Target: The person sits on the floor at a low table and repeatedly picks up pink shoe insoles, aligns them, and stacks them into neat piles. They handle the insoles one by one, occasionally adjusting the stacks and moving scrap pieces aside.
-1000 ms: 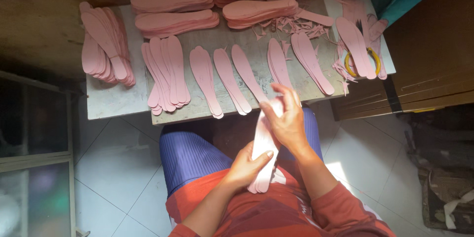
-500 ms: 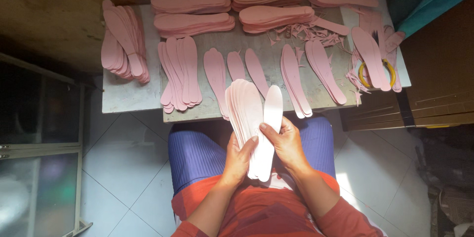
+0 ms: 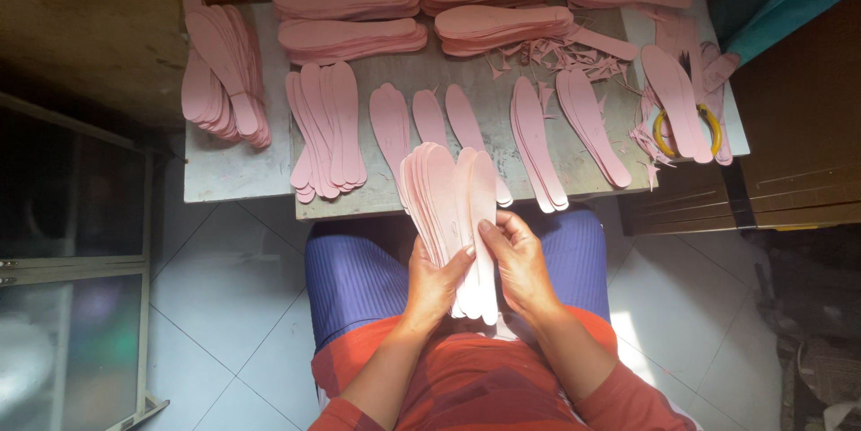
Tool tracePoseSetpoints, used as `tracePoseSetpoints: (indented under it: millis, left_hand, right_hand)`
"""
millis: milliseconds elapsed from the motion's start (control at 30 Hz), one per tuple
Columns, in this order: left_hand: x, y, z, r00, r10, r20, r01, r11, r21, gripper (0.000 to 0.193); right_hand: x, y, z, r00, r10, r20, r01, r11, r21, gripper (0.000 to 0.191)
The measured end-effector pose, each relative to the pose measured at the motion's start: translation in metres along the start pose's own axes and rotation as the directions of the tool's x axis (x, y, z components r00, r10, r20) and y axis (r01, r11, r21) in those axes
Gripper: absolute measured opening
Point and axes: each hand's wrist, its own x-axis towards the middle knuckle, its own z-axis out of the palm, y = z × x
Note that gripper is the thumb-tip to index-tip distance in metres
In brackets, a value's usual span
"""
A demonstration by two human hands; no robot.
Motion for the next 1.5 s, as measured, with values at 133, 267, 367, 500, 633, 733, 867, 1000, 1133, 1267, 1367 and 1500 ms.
tracePoseSetpoints:
  millis: [133, 267, 367, 500, 633, 733, 867, 1000, 1133, 1267, 1367, 1500]
  left_hand:
    - [-0.001, -0.001, -0.01, 0.997, -0.08, -0.024, 0.08, 0.997, 0.021, 0.037]
    - [0.003, -0.003, -0.015, 0.993, -0.112, -0.025, 0.111, 0.993, -0.026, 0.039]
    - [0.004, -0.005, -0.013, 1.0, -0.017, -0.015, 0.018, 0.997, 0.077, 0.04]
    - [0.0, -0.004, -0.008, 0.999, -0.023, -0.028, 0.027, 0.988, 0.151, 0.039]
    - [0.0, 0.0, -0.005, 0.998, -0.024, -0.054, 0.031, 0.992, 0.123, 0.04]
    - [0.001, 0.0, -0.004, 0.998, -0.017, -0.068, 0.027, 0.988, 0.154, 0.042]
    - [0.0, -0.005, -0.006, 0.999, -0.038, -0.036, 0.045, 0.975, 0.217, 0.043]
    - [0.002, -0.008, -0.011, 0.999, -0.046, -0.024, 0.05, 0.971, 0.234, 0.04]
    - [0.005, -0.009, -0.015, 0.999, -0.038, 0.037, 0.034, 0.995, 0.092, 0.036]
    - [0.005, -0.011, -0.012, 0.999, -0.031, -0.03, 0.034, 0.991, 0.126, 0.036]
    - [0.003, -0.008, -0.008, 0.996, -0.012, -0.085, 0.03, 0.975, 0.222, 0.038]
    - [0.0, -0.006, -0.004, 0.995, -0.036, -0.095, 0.061, 0.959, 0.277, 0.042]
  right_hand:
    - [-0.001, -0.007, 0.0, 0.995, 0.088, -0.043, -0.082, 0.989, 0.122, 0.02]
    - [-0.003, -0.016, 0.001, 0.996, 0.091, 0.012, -0.091, 0.977, 0.191, 0.019]
    - [-0.004, -0.013, 0.005, 1.0, 0.028, 0.009, -0.029, 0.976, 0.216, 0.019]
    - [-0.004, -0.007, 0.006, 0.999, 0.019, -0.032, -0.012, 0.982, 0.186, 0.02]
    - [-0.004, -0.005, 0.003, 0.999, 0.03, -0.045, -0.02, 0.978, 0.207, 0.02]
    - [-0.005, -0.002, 0.002, 0.999, 0.015, -0.044, -0.006, 0.982, 0.19, 0.021]
    - [-0.005, 0.002, 0.001, 0.999, 0.044, -0.014, -0.043, 0.993, 0.108, 0.025]
    - [-0.002, -0.002, 0.0, 0.998, 0.052, 0.021, -0.055, 0.977, 0.205, 0.024]
    - [-0.001, -0.011, 0.001, 0.997, 0.073, -0.003, -0.07, 0.964, 0.257, 0.025]
    - [-0.003, -0.014, 0.0, 0.997, 0.073, -0.001, -0.07, 0.963, 0.261, 0.023]
    - [-0.002, -0.013, -0.002, 0.998, 0.067, -0.009, -0.062, 0.963, 0.263, 0.024]
    - [0.0, -0.006, -0.001, 0.998, 0.061, -0.028, -0.053, 0.968, 0.246, 0.023]
